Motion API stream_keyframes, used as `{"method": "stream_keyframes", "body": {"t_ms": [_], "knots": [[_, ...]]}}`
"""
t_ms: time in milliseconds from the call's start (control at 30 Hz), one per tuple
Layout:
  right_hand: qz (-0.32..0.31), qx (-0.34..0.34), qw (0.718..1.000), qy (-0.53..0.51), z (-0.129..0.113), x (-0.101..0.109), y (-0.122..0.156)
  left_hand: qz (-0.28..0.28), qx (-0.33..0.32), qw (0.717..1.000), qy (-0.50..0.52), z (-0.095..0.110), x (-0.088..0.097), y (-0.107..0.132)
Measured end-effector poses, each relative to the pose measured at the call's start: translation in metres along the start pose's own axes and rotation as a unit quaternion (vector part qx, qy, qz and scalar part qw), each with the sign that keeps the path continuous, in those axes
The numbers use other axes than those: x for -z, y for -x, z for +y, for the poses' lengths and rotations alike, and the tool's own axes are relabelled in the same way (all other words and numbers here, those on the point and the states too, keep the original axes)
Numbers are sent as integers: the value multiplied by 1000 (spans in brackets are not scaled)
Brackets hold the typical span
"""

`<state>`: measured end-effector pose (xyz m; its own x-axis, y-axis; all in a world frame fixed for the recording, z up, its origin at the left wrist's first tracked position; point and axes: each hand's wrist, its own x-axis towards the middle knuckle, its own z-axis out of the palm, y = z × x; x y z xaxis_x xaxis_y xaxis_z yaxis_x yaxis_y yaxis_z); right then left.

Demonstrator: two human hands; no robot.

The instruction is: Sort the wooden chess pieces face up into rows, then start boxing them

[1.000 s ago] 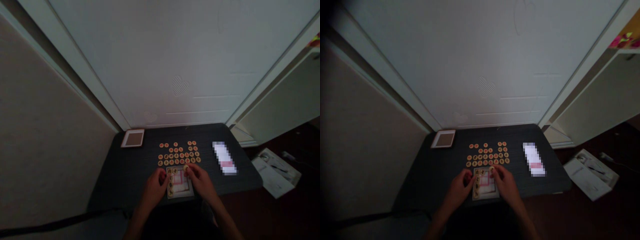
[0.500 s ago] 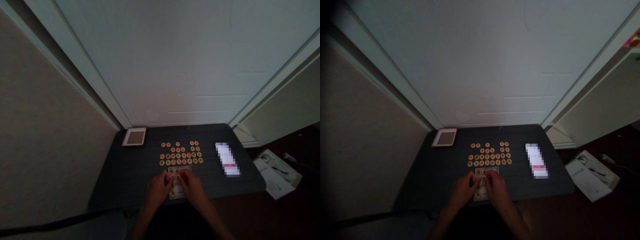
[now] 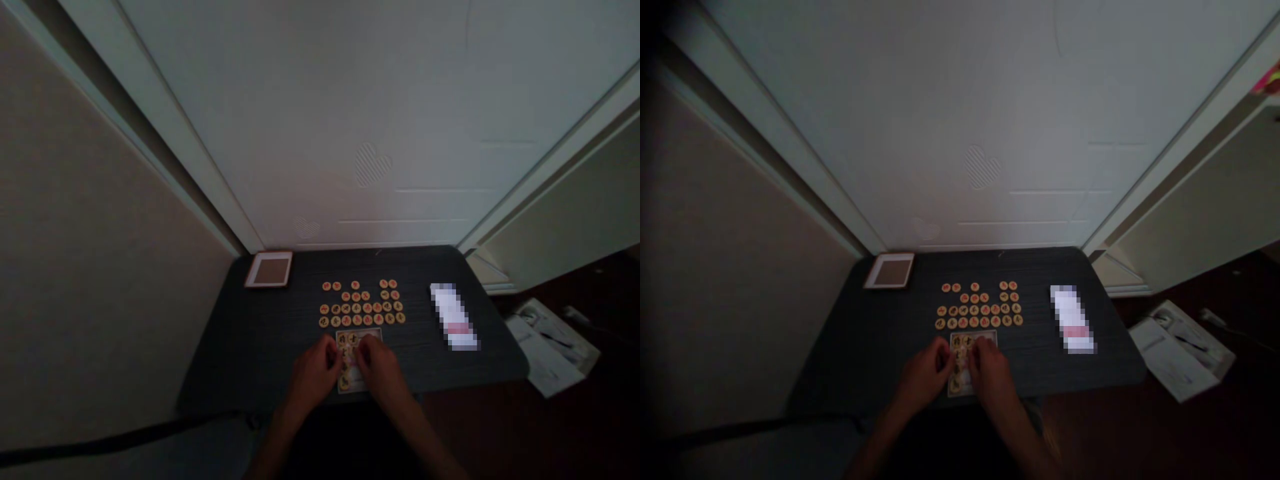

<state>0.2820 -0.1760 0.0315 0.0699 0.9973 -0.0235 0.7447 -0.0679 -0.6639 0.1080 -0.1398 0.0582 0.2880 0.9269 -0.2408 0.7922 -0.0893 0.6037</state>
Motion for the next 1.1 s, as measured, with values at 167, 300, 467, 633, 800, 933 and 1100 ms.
{"method": "stream_keyframes", "body": {"t_ms": [167,300,467,633,800,933,1100], "knots": [[4,6,1000,-8,1,0,1,1,-4,1000,27,-1,-1,2],[-7,16,999,-35,0,5,3,2,-12,999,47,-1,0,4],[-15,23,999,-33,-3,10,4,-8,-2,999,50,2,3,5],[-26,31,999,-16,-3,11,3,9,18,1000,11,6,0,3],[-38,49,998,-22,0,14,4,26,60,997,-42,13,-6,0],[-43,56,997,-37,1,17,5,32,48,996,-68,15,-9,0],[-45,54,996,-47,0,20,8,32,44,996,-66,14,-9,0]]}}
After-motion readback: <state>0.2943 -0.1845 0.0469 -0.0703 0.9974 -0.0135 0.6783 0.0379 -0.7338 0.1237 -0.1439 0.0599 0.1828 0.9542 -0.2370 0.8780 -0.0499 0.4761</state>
